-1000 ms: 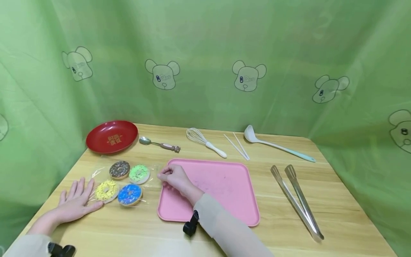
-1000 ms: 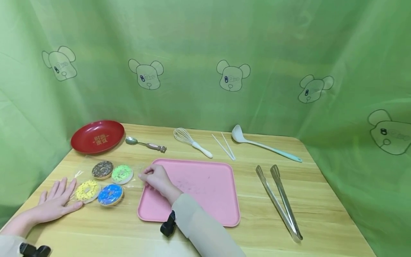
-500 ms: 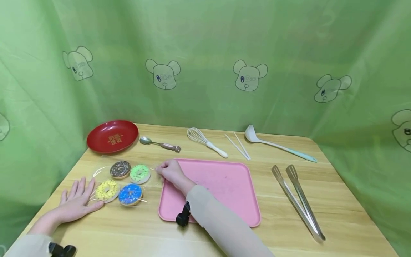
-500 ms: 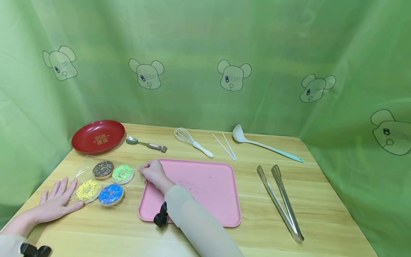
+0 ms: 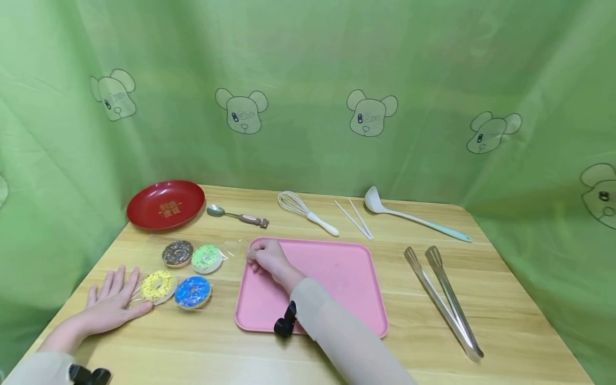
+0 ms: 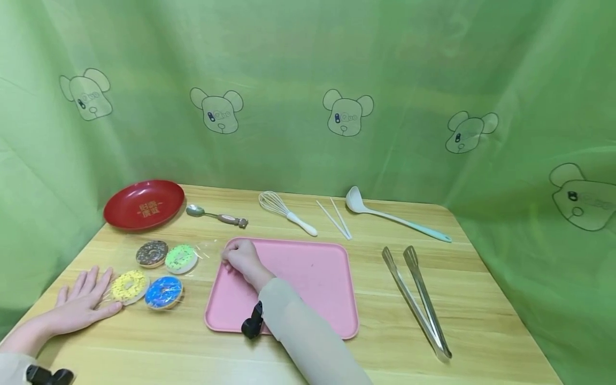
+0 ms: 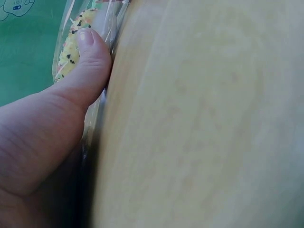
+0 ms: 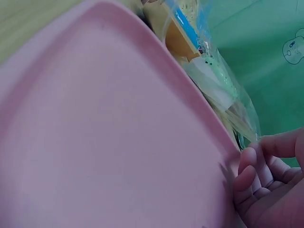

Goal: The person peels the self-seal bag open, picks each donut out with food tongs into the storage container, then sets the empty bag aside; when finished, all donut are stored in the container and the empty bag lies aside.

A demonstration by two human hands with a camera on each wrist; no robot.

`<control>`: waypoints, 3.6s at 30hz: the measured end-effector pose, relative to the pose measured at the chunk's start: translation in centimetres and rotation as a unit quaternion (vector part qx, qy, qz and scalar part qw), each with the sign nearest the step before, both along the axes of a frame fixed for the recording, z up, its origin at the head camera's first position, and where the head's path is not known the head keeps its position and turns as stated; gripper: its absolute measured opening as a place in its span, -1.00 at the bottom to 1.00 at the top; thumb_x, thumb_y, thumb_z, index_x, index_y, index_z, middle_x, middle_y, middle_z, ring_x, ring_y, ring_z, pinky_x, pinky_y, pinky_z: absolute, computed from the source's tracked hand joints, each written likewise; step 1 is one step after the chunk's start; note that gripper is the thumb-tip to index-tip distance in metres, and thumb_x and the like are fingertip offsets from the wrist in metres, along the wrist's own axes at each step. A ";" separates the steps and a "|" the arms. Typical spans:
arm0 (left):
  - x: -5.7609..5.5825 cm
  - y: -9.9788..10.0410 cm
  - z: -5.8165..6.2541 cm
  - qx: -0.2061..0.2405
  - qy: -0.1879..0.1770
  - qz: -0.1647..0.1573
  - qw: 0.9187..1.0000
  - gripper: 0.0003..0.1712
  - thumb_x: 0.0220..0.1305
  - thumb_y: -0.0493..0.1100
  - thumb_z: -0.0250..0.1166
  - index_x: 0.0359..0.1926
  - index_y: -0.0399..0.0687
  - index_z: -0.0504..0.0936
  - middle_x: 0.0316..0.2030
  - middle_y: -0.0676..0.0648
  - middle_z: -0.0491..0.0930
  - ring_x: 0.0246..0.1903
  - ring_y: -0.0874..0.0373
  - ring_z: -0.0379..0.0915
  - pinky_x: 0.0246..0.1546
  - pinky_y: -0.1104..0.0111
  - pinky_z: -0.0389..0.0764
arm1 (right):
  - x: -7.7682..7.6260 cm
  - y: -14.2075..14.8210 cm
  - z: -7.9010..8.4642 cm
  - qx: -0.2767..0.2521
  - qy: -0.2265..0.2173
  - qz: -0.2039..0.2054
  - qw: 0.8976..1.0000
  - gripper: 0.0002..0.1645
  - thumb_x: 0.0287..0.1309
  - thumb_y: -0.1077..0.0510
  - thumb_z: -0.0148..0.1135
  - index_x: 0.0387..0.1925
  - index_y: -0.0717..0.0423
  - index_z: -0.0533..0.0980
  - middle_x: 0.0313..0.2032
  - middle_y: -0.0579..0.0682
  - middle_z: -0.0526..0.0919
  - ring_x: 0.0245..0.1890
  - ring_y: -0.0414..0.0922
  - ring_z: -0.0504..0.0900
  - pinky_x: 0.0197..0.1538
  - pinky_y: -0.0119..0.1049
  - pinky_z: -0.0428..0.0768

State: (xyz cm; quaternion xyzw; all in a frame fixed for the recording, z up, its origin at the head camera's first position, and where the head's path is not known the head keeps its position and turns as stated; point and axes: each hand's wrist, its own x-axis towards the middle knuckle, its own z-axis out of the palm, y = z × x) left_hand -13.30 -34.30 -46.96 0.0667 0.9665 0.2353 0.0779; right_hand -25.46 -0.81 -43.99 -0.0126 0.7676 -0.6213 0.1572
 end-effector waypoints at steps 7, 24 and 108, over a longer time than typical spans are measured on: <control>0.3 0.1 0.5 0.000 -0.002 0.000 1.000 0.11 0.25 0.27 0.06 0.37 -0.39 -0.33 0.28 -0.56 -0.55 0.22 -0.45 -0.78 -0.03 -0.35 -0.69 | -0.3 1.3 -0.4 -0.015 -0.023 -0.004 1.000 -0.91 0.06 0.35 0.14 -0.47 0.34 0.55 -0.68 0.05 0.52 -0.78 -0.19 0.43 -0.73 -0.42 0.46; 0.1 0.7 1.6 0.052 0.016 0.015 0.998 0.05 0.26 0.19 0.10 0.33 -0.53 -0.18 0.28 -0.61 -0.35 0.25 -0.51 -0.56 0.02 -0.40 -0.52 | 1.4 9.5 2.5 -0.063 -0.014 -0.008 0.998 -0.77 0.18 0.24 0.17 -0.20 0.37 0.48 -0.46 0.10 0.59 -0.62 -0.19 0.50 -0.57 -0.42 0.50; -3.1 4.4 5.7 0.204 0.181 0.070 0.960 -0.80 0.23 -0.13 0.27 -0.20 -0.15 0.64 -0.26 0.05 0.62 -0.22 0.52 0.37 -0.25 0.60 0.41 | 11.4 38.9 0.2 0.333 0.147 -0.129 0.923 0.02 -0.11 0.27 0.32 0.34 0.36 -0.03 -0.10 0.52 0.41 -0.23 0.20 0.49 -0.32 -0.21 0.45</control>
